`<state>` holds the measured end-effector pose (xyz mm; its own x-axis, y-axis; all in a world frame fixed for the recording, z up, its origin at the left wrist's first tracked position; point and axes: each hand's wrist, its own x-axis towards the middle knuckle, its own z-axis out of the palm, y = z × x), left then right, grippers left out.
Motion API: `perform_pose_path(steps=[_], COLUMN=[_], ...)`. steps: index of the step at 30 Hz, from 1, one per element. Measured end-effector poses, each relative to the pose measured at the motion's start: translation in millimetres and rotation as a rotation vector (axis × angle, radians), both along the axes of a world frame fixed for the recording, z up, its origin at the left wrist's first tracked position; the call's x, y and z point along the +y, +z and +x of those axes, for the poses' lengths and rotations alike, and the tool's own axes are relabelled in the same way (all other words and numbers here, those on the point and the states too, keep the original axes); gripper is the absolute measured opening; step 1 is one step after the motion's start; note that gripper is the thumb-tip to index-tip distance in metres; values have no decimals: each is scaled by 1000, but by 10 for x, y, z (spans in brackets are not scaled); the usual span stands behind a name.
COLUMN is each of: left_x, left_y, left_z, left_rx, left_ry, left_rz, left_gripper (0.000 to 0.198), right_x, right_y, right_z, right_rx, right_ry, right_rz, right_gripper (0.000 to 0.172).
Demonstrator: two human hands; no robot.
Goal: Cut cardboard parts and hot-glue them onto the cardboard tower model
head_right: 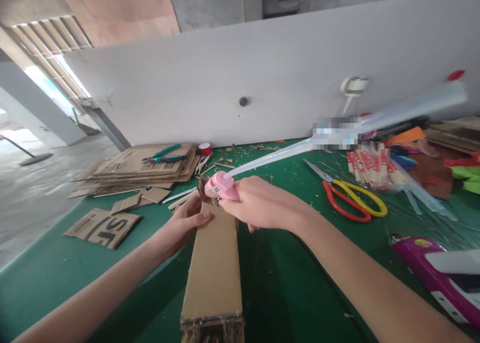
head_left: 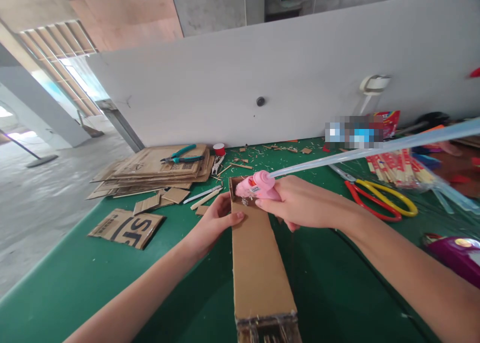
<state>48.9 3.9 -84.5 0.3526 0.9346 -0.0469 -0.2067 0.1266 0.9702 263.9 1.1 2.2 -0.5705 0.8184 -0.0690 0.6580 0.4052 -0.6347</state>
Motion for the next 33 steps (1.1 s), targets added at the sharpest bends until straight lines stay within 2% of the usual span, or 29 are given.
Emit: perform_pose_path(steps=[4,11,16,19,23,27,33], left_x=[-15,-39,-54,-54,-43,-36,-42], left_y=[7,34,57,42,8,0,22], left_z=[5,17,23,14,2,1,11], left_rx=[-18,-8,-10,-15,-23,-21,-17], left_ry=[2,0,2,-4,-2,-4,-4], left_rz=[-24,-32,-37,-36,-34,-31,-32], left_gripper=[52,51,50,50,50,50,50], right_x=[21,68,40,34,61,76,51], right_y=[35,-19,39,57,-16,-82,-79], right_z=[24,78,71,62,51,36,13], right_rx=[-28,-52,-73,-69,-40,-17,-13], right_ry=[8,48,53,16,-22,-30,-12], right_rz=[-50,-43,-46,-49,3,40,59], right_gripper=[33,38,39,39,38,35,30])
